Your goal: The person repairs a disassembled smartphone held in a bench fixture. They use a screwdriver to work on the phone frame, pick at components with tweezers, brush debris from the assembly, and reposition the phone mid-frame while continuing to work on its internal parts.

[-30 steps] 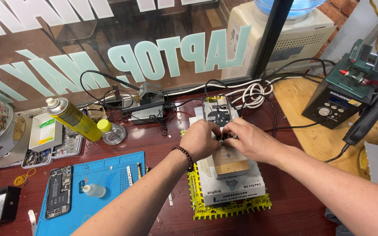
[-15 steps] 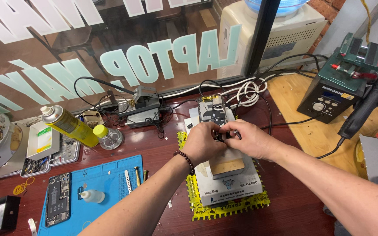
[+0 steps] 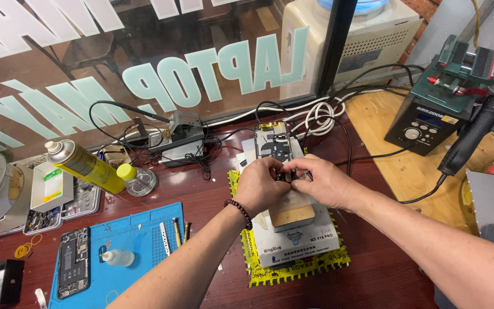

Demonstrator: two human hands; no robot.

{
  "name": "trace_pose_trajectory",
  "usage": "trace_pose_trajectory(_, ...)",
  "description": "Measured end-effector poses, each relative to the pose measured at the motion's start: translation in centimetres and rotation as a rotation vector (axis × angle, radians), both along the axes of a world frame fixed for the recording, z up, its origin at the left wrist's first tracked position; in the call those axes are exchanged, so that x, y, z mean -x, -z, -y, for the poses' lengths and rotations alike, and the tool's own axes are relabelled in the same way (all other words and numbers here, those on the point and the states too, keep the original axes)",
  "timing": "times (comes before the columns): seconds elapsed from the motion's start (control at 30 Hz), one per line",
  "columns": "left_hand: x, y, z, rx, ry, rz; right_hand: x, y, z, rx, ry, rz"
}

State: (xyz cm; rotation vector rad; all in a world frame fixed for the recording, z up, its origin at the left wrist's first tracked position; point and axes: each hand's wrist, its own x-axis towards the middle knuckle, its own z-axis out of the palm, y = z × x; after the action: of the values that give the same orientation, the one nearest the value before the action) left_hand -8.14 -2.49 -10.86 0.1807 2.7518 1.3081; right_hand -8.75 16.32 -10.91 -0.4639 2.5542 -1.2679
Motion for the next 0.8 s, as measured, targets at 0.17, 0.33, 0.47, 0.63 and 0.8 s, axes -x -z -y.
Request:
trace_pose_trajectory(0.17, 0.0, 0.2, -0.1, 0.026, 0.0, 0.015, -0.9, 0.3, 0.2, 0.083, 0.029, -0.069)
trace_pose_trajectory(0.33, -0.2, 0.1, 0.1, 0.053, 0.034, -0.018, -0.8, -0.3, 0.0, 0.055, 0.106, 0.077)
trace_pose_trajectory(0.47, 0.3, -0.2, 0.2, 0.12, 0.128, -0.057, -0.2, -0.9, -0.3, 0.003, 0.039, 0.086)
trace_pose_trajectory(0.63, 0.7, -0.3, 0.7, 0.116, 0.211, -0.089, 0.3, -0.9, -0.8, -0.018, -0.021, 0.033)
trace_pose_trajectory(0.8, 0.7, -0.2, 0.9, 0.077, 0.25, -0.079, 0.3, 0.1, -1.0, 0.01, -0.005, 0.022)
